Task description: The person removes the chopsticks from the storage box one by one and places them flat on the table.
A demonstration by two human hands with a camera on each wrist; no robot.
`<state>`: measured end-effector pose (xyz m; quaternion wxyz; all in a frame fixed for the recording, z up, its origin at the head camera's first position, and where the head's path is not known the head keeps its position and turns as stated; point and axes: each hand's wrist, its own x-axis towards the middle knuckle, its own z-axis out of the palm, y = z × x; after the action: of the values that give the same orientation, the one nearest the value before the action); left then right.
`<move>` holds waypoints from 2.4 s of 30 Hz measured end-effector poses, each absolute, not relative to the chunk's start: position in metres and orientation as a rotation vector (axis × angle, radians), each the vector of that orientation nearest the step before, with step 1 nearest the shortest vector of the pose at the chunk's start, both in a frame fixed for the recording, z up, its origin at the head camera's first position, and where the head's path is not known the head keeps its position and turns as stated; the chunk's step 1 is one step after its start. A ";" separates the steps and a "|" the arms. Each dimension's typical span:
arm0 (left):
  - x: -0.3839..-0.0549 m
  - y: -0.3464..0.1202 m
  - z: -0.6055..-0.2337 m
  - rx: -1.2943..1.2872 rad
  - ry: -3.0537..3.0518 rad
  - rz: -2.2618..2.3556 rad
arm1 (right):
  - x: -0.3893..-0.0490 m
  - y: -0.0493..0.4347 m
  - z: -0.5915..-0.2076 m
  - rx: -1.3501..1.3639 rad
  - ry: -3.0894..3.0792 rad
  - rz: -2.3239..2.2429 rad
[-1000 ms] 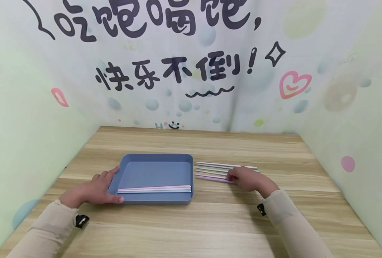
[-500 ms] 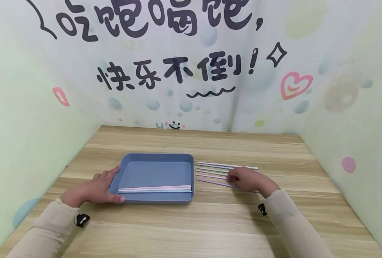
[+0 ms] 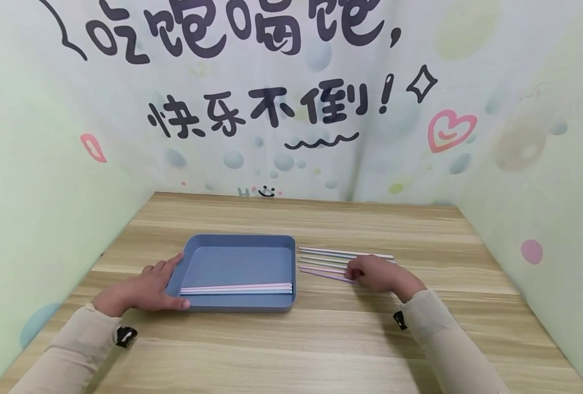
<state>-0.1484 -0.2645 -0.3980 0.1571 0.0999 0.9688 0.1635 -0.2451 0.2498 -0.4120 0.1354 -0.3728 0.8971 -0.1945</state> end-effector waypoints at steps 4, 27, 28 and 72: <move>-0.148 -0.265 -0.399 0.280 2.772 0.473 | -0.245 0.249 -0.412 -1.086 2.608 -0.556; -0.149 -0.266 -0.400 0.285 2.775 0.467 | -0.246 0.249 -0.417 -1.090 2.638 -0.534; -0.149 -0.266 -0.400 0.284 2.775 0.467 | -0.246 0.249 -0.417 -1.091 2.640 -0.531; -0.147 -0.264 -0.395 0.282 2.786 0.463 | -0.257 0.186 -0.366 -1.169 2.287 -0.898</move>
<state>-0.1473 -0.2644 -0.3955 0.1510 0.0982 0.9703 0.1612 -0.2568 0.1864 -0.3656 0.2087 -0.4201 0.8221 -0.3228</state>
